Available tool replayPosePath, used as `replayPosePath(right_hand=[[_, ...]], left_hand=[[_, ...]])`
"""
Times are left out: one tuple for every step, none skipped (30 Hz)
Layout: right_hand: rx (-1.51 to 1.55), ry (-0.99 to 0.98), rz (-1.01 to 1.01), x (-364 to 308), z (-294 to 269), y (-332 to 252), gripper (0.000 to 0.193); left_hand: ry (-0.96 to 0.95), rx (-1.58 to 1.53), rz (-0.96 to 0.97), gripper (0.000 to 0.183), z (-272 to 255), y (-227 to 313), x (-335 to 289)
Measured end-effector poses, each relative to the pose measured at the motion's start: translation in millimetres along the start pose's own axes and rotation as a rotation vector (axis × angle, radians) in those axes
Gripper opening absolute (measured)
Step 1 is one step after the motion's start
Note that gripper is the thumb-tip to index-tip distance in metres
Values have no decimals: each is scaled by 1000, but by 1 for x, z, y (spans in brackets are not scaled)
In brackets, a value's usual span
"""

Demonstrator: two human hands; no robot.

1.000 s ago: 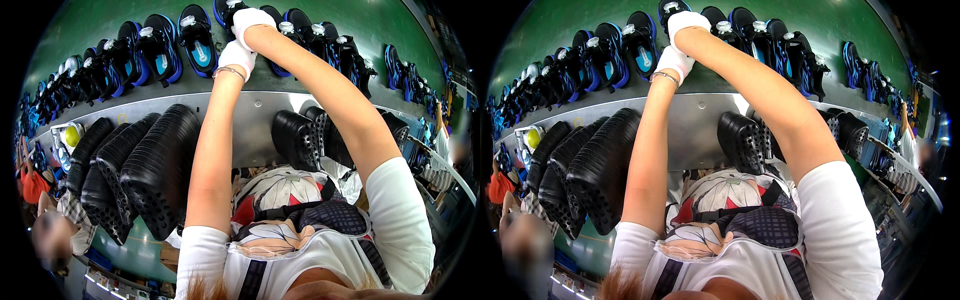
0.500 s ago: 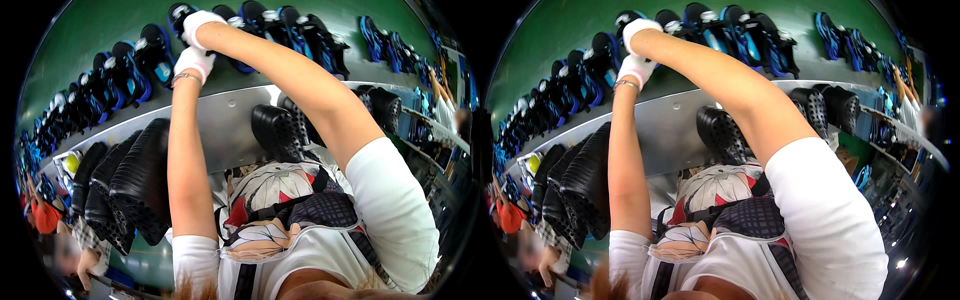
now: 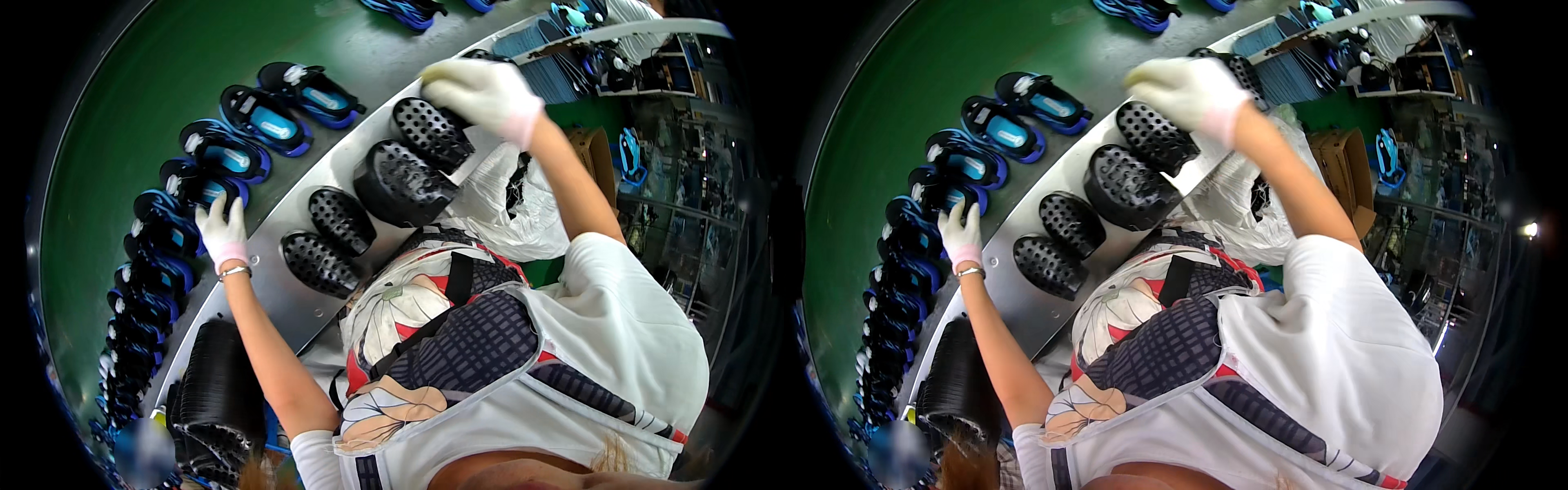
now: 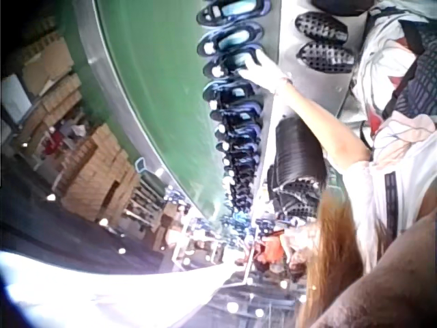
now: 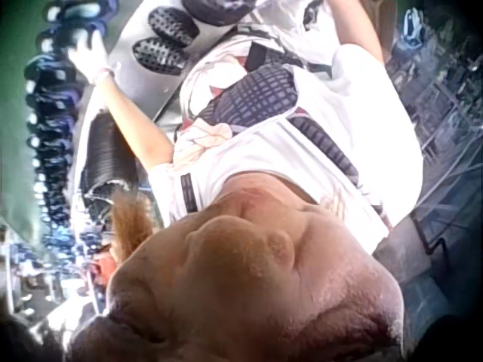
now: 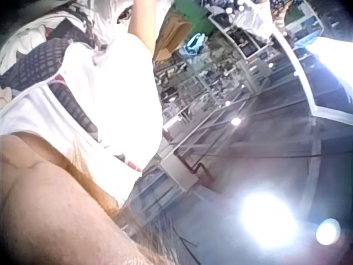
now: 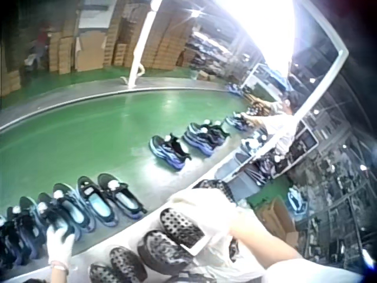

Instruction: The person arranges black shoe soles on a metal table and retrieves more soles from large white storage bags.

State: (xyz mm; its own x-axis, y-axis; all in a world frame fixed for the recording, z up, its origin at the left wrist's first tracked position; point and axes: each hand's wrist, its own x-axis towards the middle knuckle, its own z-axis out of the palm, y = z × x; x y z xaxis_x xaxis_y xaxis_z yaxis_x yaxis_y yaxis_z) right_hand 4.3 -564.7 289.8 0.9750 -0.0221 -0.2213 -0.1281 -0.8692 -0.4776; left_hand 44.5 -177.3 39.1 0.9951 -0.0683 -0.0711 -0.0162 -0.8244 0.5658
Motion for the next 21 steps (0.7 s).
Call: replayPosePath(right_hand=[[50,55,107,-14,-18,23,29],[103,112,210,-26,-30,44,28],[19,139,236,-36,-40,59,28],[-66,162,257,-43,-46,72,27],[-50,140,252,-48,-48,86,39],[-133,98,223,-51,-49,92,44],[-217,55,190,-52,-49,97,49],[-301,11,152,-53,-49,102,54],[-283,-60,166,-53,-46,112,64],[-372,-55,121,-52,-42,115,60],[-384,-46,82,-51,-38,120,58],[-396,-35,43,-49,-36,124,57],[-394,-22,24,-48,-35,125,56],[-392,-10,4,-47,-34,125,55],[-394,3,-17,-46,-35,125,54],[-380,-9,-9,-45,-36,126,55],[-366,-21,0,-43,-37,127,55],[-354,-34,11,-42,-37,129,55],[-368,-25,-11,-41,-36,130,55],[-383,-16,-32,-40,-35,131,56],[-400,-9,-53,-39,-35,133,56]], left_hand=[[-14,7,6,42,3,4,5],[-24,17,13,42,3,9,12],[-69,-30,-36,41,2,14,18],[-81,-4,-4,42,4,8,23],[-118,15,-21,42,4,2,27],[-156,37,-36,42,0,2,31],[-195,88,-62,45,-4,1,31],[-188,80,-79,47,-5,1,26],[-181,75,-91,48,-10,8,21],[-172,71,-106,49,-15,14,15],[-144,90,-79,52,-18,19,8],[-130,82,-42,50,-22,26,0],[-104,45,-33,49,-25,34,-10],[-78,9,-23,48,-28,43,-20],[-68,-2,-42,48,-33,52,-31],[-44,-13,-22,47,-36,56,-39],[-37,-10,-17,46,-40,60,-47],[-31,-9,-13,45,-42,63,-53],[-23,-9,-19,44,-45,67,-59],[-16,-9,-24,43,-48,72,-65],[-10,-12,-31,42,-51,76,-70]])
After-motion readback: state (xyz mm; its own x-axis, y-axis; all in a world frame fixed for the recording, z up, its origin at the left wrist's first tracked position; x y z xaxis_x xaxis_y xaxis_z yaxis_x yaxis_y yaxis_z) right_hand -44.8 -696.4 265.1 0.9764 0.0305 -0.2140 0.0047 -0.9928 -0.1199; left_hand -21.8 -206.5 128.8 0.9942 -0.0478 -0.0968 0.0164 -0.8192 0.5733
